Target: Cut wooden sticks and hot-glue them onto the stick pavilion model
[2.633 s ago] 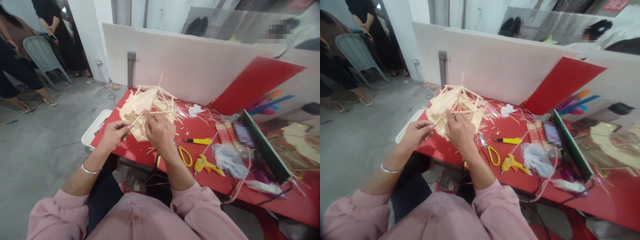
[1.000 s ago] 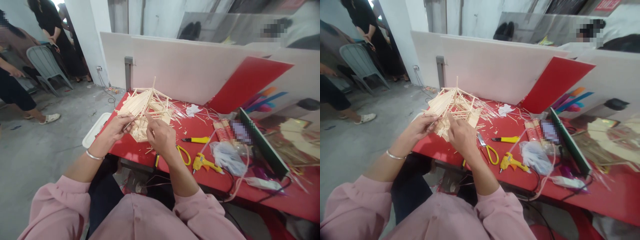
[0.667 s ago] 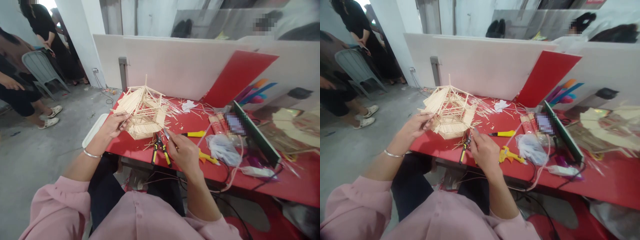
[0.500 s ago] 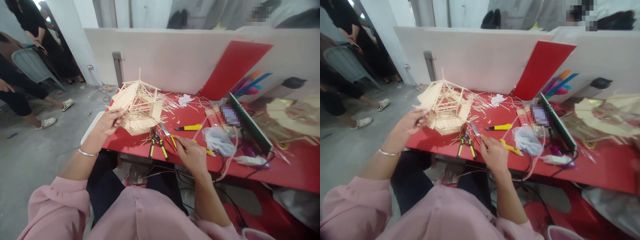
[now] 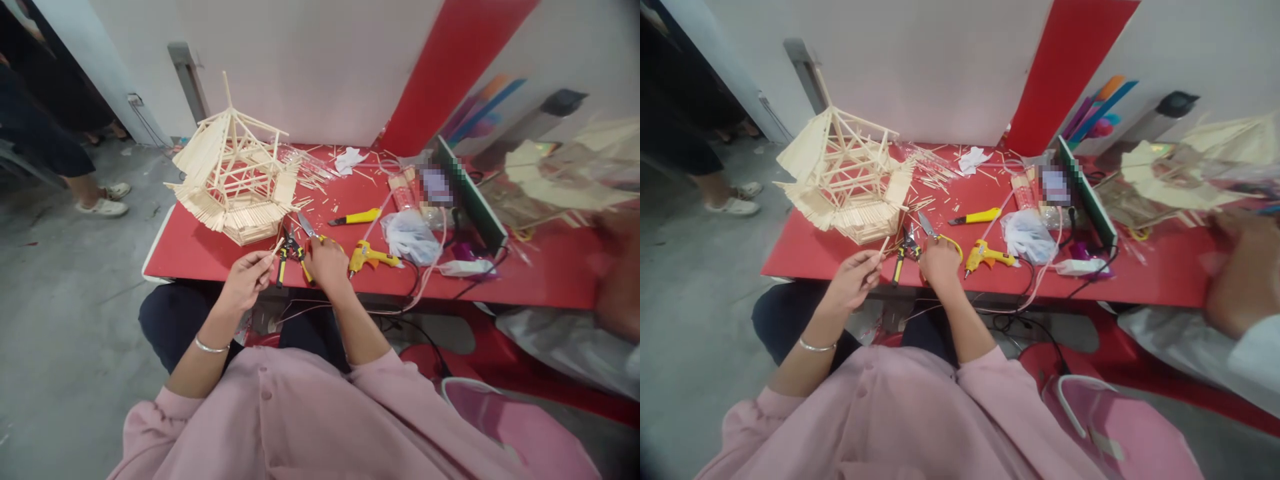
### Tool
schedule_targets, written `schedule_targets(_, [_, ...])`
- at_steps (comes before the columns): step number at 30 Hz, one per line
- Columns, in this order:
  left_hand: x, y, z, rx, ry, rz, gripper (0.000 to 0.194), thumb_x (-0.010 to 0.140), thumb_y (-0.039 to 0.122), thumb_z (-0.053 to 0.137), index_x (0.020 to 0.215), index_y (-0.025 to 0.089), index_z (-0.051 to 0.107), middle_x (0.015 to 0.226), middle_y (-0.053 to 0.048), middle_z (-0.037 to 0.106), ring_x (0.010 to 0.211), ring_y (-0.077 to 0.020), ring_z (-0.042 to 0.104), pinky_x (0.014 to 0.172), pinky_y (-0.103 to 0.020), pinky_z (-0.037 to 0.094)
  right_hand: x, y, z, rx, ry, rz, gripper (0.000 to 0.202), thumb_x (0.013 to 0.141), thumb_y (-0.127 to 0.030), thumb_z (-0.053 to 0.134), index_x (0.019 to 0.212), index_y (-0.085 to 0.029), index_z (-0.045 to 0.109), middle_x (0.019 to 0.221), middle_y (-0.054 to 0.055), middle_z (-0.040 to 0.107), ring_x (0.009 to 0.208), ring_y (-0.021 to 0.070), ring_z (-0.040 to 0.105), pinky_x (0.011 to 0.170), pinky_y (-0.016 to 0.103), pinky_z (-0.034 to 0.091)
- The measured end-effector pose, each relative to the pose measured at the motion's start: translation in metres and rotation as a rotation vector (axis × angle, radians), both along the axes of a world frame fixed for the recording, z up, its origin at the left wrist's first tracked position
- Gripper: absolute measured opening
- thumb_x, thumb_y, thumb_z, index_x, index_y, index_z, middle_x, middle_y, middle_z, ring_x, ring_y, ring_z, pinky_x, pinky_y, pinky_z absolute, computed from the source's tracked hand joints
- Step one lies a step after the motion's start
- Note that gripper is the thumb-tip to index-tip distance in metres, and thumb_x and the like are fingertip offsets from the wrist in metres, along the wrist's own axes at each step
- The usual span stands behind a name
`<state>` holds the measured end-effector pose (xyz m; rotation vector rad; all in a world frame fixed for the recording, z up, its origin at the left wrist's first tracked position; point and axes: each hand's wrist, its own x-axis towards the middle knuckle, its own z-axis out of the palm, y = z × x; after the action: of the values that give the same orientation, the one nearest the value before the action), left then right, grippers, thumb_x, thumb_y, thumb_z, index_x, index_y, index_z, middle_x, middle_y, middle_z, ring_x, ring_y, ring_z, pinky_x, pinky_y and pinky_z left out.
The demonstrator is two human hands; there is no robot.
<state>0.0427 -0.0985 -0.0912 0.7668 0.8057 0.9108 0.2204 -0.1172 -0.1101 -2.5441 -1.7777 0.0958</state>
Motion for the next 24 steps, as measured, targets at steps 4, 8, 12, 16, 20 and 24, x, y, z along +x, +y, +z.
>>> schedule_targets(4, [0.005, 0.002, -0.006, -0.013, -0.033, 0.009, 0.03, 0.061, 0.031, 0.088, 0.076, 0.012, 0.071, 0.059, 0.001, 0.058, 0.041, -0.002, 0.04, 0.035, -0.014, 0.022, 0.01, 0.008, 0.002, -0.039, 0.012, -0.038, 0.038, 0.092, -0.024, 0.043, 0.124, -0.012, 0.061, 0.112, 0.02, 0.064, 0.104, 0.0295, 0.062, 0.079, 0.035, 0.047])
schedule_targets(8, [0.007, 0.004, -0.008, -0.016, -0.04, 0.015, 0.029, 0.06, 0.031, 0.088, 0.075, 0.013, 0.071, 0.059, 0.001, 0.058, 0.042, -0.0019, 0.04, 0.036, -0.014, 0.022, 0.012, 0.008, -0.001, -0.052, 0.018, -0.11, 0.04, 0.094, -0.031, 0.043, 0.126, -0.013, 0.06, 0.116, 0.021, 0.062, 0.107, 0.0309, 0.061, 0.079, 0.036, 0.048])
schedule_targets(12, [0.01, 0.003, -0.009, -0.02, -0.052, 0.023, 0.031, 0.058, 0.033, 0.089, 0.074, 0.013, 0.07, 0.059, 0.001, 0.058, 0.042, -0.0021, 0.04, 0.036, -0.014, 0.022, 0.014, 0.011, 0.001, -0.086, 0.014, -0.132, 0.044, 0.093, -0.034, 0.047, 0.128, -0.009, 0.058, 0.112, 0.024, 0.064, 0.106, 0.0329, 0.064, 0.079, 0.038, 0.048])
schedule_targets(16, [0.014, 0.003, -0.009, -0.006, -0.064, 0.026, 0.033, 0.058, 0.034, 0.089, 0.074, 0.012, 0.07, 0.058, 0.002, 0.059, 0.041, -0.002, 0.04, 0.036, -0.014, 0.024, 0.024, 0.019, 0.007, -0.118, 0.002, -0.117, 0.061, 0.09, -0.034, 0.052, 0.143, -0.007, 0.042, 0.104, 0.022, 0.069, 0.101, 0.0332, 0.067, 0.078, 0.038, 0.048])
schedule_targets(20, [0.012, 0.002, -0.011, 0.004, -0.069, 0.053, 0.032, 0.058, 0.033, 0.089, 0.073, 0.013, 0.069, 0.058, 0.002, 0.059, 0.041, -0.0021, 0.04, 0.036, -0.014, 0.024, 0.029, 0.019, 0.013, -0.129, -0.018, -0.075, 0.051, 0.09, -0.031, 0.053, 0.137, -0.011, 0.05, 0.106, 0.019, 0.069, 0.102, 0.0314, 0.066, 0.08, 0.036, 0.047])
schedule_targets(24, [0.008, 0.001, -0.014, -0.001, -0.036, 0.074, 0.032, 0.06, 0.034, 0.088, 0.075, 0.013, 0.07, 0.056, 0.002, 0.058, 0.041, -0.0024, 0.04, 0.036, -0.015, 0.023, 0.007, 0.004, 0.013, 0.037, -0.029, -0.016, 0.051, 0.097, -0.043, 0.041, 0.138, -0.014, 0.05, 0.113, 0.02, 0.064, 0.105, 0.0305, 0.062, 0.081, 0.036, 0.046])
